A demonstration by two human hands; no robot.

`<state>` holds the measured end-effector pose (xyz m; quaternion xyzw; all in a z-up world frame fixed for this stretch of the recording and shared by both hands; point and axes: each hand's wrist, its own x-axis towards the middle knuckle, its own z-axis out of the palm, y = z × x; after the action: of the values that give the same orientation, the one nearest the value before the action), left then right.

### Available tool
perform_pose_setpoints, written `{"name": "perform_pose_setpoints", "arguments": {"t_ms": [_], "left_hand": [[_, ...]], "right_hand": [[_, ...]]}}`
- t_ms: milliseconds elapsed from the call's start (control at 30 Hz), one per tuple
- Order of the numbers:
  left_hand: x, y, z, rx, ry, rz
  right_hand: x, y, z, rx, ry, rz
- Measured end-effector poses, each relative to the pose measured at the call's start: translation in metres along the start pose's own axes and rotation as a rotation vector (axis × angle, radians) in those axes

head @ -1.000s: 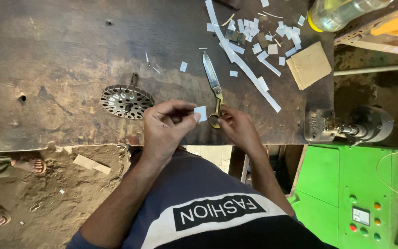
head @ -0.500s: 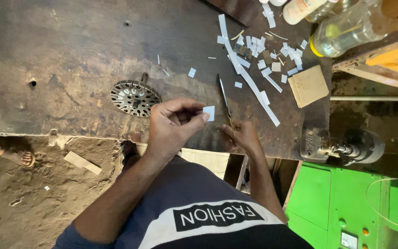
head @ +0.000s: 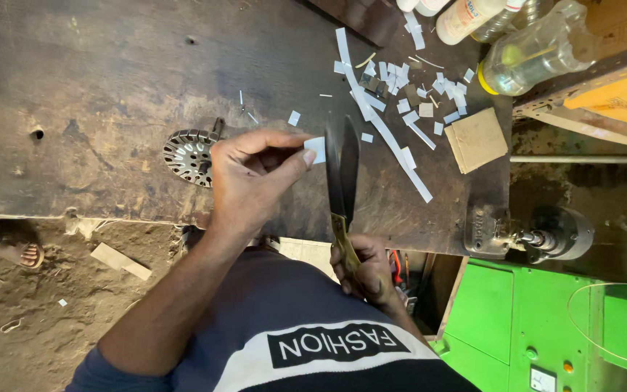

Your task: The person uses brass-handled shears to cut small rectangular pieces from a white plastic strip. They repeatedly pick up the strip, cut a piece, and place the resulting scrap onto a pile on the wooden workbench. The person also handles a circular metal object with slots, occasionally placing a cut piece into it.

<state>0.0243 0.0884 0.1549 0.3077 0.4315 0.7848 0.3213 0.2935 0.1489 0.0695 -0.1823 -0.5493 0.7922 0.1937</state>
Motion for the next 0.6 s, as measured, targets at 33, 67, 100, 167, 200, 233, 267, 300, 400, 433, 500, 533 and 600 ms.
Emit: {"name": "perform_pose_setpoints", "arguments": {"t_ms": [33,67,100,167,200,233,267,300,400,433,500,533,600], "left_hand": [[0.002,0.001,0.001,0.012,0.002,0.011],[0.003,0.003,0.001,0.025,0.005,0.021],[0.004,0.004,0.002,0.014,0.005,0.025],[0.005,0.005,0.003,-0.01,0.007,0.03],[0.005,0.005,0.003,0.0,0.007,0.044],[0.004,0.005,0.004,0.009,0.007,0.058],[0.004,0.005,0.004,0.02,0.008,0.072],[0.003,0.005,0.004,0.005,0.007,0.074],[0.002,0.005,0.004,-0.026,0.011,0.079],[0.002,0.005,0.004,-0.026,0.015,0.079],[0.002,0.005,0.003,-0.023,0.019,0.087],[0.002,0.005,0.002,-0.021,0.019,0.094],[0.002,0.004,0.002,-0.013,0.021,0.104]], "right_hand": [[0.001,-0.002,0.002,-0.006,-0.008,-0.009],[0.002,-0.005,0.004,-0.026,0.001,0.019],[0.003,-0.008,0.005,-0.047,0.01,0.047],[0.004,-0.013,0.006,-0.108,0.047,0.098],[0.005,-0.016,0.006,-0.148,0.072,0.122],[0.006,-0.018,0.007,-0.187,0.097,0.145],[0.008,-0.019,0.008,-0.178,0.065,0.106],[0.009,-0.02,0.01,-0.168,0.033,0.068],[0.013,-0.022,0.014,-0.166,-0.001,0.004],[0.014,-0.023,0.015,-0.17,-0.002,-0.008],[0.015,-0.023,0.017,-0.177,-0.015,-0.018],[0.015,-0.023,0.017,-0.18,-0.019,-0.023],[0.015,-0.022,0.016,-0.173,-0.021,-0.031]]}}
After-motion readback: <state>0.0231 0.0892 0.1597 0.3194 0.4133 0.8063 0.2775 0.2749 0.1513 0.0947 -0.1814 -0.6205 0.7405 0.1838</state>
